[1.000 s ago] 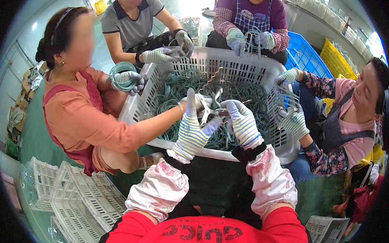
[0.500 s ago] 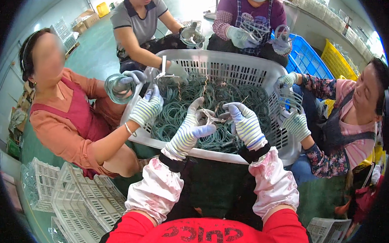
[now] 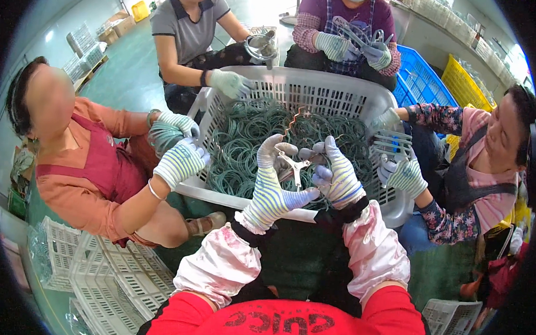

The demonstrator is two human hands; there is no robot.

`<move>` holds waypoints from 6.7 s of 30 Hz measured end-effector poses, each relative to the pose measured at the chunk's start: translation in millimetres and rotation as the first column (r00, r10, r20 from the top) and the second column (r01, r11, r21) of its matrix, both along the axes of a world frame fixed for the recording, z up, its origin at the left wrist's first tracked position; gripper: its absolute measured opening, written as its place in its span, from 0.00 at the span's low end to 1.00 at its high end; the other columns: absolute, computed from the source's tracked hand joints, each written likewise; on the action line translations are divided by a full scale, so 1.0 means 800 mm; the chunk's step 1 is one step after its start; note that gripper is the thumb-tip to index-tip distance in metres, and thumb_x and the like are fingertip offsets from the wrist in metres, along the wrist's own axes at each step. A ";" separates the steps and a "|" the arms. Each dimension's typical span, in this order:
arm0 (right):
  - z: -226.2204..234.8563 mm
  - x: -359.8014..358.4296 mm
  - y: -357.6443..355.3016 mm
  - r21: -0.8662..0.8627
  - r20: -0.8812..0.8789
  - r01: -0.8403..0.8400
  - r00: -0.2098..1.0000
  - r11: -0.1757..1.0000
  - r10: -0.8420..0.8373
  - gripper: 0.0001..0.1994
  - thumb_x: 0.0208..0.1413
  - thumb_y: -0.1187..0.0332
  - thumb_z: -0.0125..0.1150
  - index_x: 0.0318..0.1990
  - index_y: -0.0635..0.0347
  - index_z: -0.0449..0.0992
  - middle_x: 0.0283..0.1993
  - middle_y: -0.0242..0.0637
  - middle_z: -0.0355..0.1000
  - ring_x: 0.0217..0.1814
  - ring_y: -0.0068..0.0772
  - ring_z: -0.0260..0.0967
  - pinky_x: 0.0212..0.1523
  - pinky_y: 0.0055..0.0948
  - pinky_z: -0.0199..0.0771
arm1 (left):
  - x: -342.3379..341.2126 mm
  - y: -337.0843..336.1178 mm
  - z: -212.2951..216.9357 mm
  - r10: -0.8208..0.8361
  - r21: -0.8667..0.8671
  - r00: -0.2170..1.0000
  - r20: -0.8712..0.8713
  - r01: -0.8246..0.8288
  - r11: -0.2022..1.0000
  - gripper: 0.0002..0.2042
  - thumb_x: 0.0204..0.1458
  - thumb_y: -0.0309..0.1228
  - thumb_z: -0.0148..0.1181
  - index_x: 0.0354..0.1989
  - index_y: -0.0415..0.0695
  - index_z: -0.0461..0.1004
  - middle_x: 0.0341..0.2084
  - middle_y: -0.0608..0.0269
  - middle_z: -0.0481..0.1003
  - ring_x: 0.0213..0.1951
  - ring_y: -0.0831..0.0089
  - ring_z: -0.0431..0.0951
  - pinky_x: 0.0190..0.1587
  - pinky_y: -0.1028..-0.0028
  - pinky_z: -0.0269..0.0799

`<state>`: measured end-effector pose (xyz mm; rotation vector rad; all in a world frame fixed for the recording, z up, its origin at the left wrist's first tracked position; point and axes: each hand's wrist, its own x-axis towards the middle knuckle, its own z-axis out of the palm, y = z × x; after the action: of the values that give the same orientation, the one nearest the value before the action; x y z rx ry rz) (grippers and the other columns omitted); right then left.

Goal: Workers are sorting and organizing metal wire rings from a central basket into smaller containers or groups.

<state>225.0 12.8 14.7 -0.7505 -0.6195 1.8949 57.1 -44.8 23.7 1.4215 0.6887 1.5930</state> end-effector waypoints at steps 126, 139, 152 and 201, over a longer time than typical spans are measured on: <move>0.038 -0.019 -0.037 0.929 0.176 0.180 0.556 0.324 -0.813 0.12 0.66 0.74 0.53 0.54 0.57 0.76 0.60 0.43 0.71 0.59 0.34 0.70 0.57 0.27 0.69 | -0.051 0.031 0.001 -0.164 -0.584 0.903 0.398 0.387 0.713 0.41 0.54 0.71 0.46 0.66 0.51 0.58 0.41 0.50 0.76 0.23 0.72 0.77 0.18 0.78 0.69; -0.001 -0.019 -0.004 -0.051 -0.124 -0.072 0.990 0.996 0.065 0.19 0.65 0.60 0.58 0.58 0.60 0.72 0.51 0.44 0.75 0.49 0.41 0.76 0.47 0.45 0.81 | -0.054 0.037 -0.006 -0.349 -0.422 0.734 0.582 0.640 0.642 0.37 0.55 0.64 0.53 0.67 0.52 0.60 0.43 0.45 0.78 0.27 0.68 0.82 0.21 0.79 0.74; -0.030 -0.009 -0.006 0.025 -0.160 -0.121 0.979 0.992 0.123 0.21 0.64 0.65 0.59 0.60 0.64 0.67 0.53 0.46 0.73 0.55 0.43 0.74 0.53 0.41 0.79 | -0.042 0.025 -0.005 -0.330 -0.480 0.788 0.520 0.589 0.650 0.37 0.55 0.64 0.53 0.63 0.46 0.62 0.39 0.50 0.79 0.21 0.73 0.77 0.17 0.80 0.68; -0.133 0.000 0.091 0.276 0.955 -0.348 -0.003 0.896 -0.296 0.18 0.53 0.55 0.62 0.44 0.59 0.80 0.37 0.51 0.79 0.42 0.52 0.78 0.45 0.40 0.76 | -0.097 0.033 0.011 0.031 -0.458 0.988 0.154 0.043 0.888 0.44 0.49 0.44 0.71 0.71 0.43 0.51 0.38 0.68 0.70 0.28 0.81 0.73 0.23 0.83 0.69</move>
<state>224.9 85.7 -91.5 -1.7957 -1.9468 0.7094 -20.3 -18.3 32.7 0.9363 0.8961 1.3971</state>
